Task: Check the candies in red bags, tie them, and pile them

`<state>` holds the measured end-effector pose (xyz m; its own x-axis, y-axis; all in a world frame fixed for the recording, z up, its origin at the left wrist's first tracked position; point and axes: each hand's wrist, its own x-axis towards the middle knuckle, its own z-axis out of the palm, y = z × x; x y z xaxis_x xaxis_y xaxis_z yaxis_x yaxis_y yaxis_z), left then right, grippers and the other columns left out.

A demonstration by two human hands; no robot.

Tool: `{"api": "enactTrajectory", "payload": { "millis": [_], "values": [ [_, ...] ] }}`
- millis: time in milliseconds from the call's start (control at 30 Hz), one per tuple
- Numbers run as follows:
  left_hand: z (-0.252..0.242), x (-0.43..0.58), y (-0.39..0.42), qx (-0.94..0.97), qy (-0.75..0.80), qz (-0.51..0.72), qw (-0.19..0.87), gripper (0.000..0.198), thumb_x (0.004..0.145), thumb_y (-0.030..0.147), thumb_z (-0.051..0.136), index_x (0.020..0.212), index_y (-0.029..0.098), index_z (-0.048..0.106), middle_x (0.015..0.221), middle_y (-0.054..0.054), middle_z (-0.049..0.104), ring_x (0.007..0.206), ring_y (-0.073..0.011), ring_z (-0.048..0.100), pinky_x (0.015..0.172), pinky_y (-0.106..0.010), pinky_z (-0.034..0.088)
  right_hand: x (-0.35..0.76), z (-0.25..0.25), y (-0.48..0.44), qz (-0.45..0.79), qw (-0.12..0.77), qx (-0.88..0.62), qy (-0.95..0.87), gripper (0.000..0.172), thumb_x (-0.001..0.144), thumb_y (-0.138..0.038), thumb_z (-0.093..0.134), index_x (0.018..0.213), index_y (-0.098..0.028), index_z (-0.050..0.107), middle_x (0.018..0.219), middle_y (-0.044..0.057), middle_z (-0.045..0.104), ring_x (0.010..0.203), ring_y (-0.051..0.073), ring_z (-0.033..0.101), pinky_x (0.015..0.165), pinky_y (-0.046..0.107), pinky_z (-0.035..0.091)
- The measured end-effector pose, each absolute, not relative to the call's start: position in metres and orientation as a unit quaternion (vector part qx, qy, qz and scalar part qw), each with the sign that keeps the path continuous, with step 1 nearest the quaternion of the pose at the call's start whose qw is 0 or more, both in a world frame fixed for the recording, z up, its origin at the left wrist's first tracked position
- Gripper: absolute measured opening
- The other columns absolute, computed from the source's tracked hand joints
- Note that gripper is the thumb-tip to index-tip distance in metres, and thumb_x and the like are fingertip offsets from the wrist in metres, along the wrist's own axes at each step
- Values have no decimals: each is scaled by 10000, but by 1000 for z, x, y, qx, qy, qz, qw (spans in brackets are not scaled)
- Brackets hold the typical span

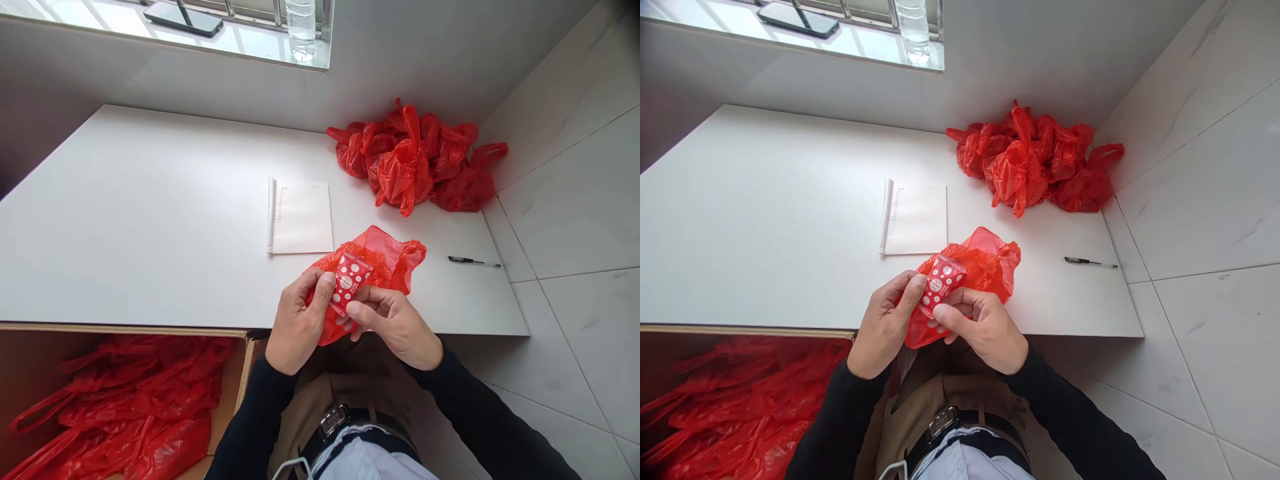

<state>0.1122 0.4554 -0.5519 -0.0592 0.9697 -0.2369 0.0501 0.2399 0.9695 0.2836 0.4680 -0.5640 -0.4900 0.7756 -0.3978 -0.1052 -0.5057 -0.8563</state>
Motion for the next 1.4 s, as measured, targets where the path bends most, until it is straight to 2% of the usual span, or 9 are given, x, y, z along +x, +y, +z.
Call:
{"api": "enactTrajectory", "payload": {
  "millis": [133, 233, 433, 767, 867, 967, 1167, 1300, 1400],
  "values": [
    [-550, 108, 456, 474, 574, 404, 531, 355, 993, 452, 533, 764, 188, 591, 746, -8, 570, 695, -152, 496, 658, -270, 423, 291, -570, 473, 731, 364, -435, -380, 305, 955, -488, 666, 1094, -217, 672, 841, 12, 731, 771, 145, 688, 648, 241, 598],
    [-549, 107, 456, 489, 581, 385, 525, 355, 991, 442, 538, 749, 187, 587, 746, -7, 557, 703, -154, 488, 669, -277, 411, 295, -575, 475, 719, 402, -448, -349, 256, 916, -420, 739, 1063, -227, 658, 755, -23, 704, 703, 127, 675, 617, 219, 591],
    [-552, 108, 455, 479, 597, 394, 509, 410, 985, 452, 545, 673, 189, 508, 672, 18, 460, 641, -133, 410, 619, -271, 366, 294, -574, 469, 738, 372, -461, -323, 281, 862, -427, 779, 899, -204, 611, 696, -13, 701, 688, 177, 713, 616, 290, 620],
    [-552, 109, 456, 471, 603, 394, 510, 444, 969, 480, 561, 642, 186, 495, 643, 26, 456, 611, -123, 403, 584, -257, 366, 294, -573, 468, 737, 368, -468, -320, 302, 837, -428, 781, 882, -212, 575, 687, 0, 727, 692, 203, 736, 617, 320, 635],
    [-552, 104, 456, 451, 609, 424, 496, 359, 962, 476, 576, 759, 180, 594, 730, 6, 557, 678, -135, 492, 630, -245, 416, 297, -577, 468, 730, 382, -469, -318, 286, 844, -410, 779, 886, -216, 575, 674, -15, 710, 688, 203, 731, 615, 329, 634],
    [-550, 96, 453, 403, 622, 491, 458, 225, 920, 380, 654, 1056, 201, 650, 807, 9, 586, 670, -119, 513, 626, -223, 443, 299, -582, 470, 705, 408, -479, -326, 264, 857, -394, 775, 905, -221, 582, 675, -25, 700, 667, 190, 712, 625, 332, 628],
    [-539, 94, 444, 381, 615, 532, 441, 478, 888, 252, 679, 1344, 228, 537, 663, 41, 559, 606, -137, 577, 551, -212, 472, 298, -589, 473, 659, 389, -520, -380, 264, 877, -435, 752, 907, -226, 593, 724, 19, 721, 694, 210, 714, 676, 348, 610],
    [-538, 98, 440, 398, 622, 497, 457, 286, 938, 373, 656, 1160, 194, 675, 870, -39, 682, 774, -170, 660, 660, -248, 534, 298, -590, 473, 624, 314, -536, -473, 290, 900, -490, 702, 896, -221, 595, 759, 40, 721, 745, 225, 713, 588, 309, 552],
    [-541, 97, 438, 393, 642, 495, 433, 247, 950, 413, 648, 1058, 201, 715, 834, -23, 672, 774, -151, 649, 647, -217, 514, 302, -590, 474, 566, 284, -566, -528, 270, 916, -473, 668, 865, -224, 576, 742, 24, 706, 695, 206, 689, 586, 310, 517]
  ]
}}
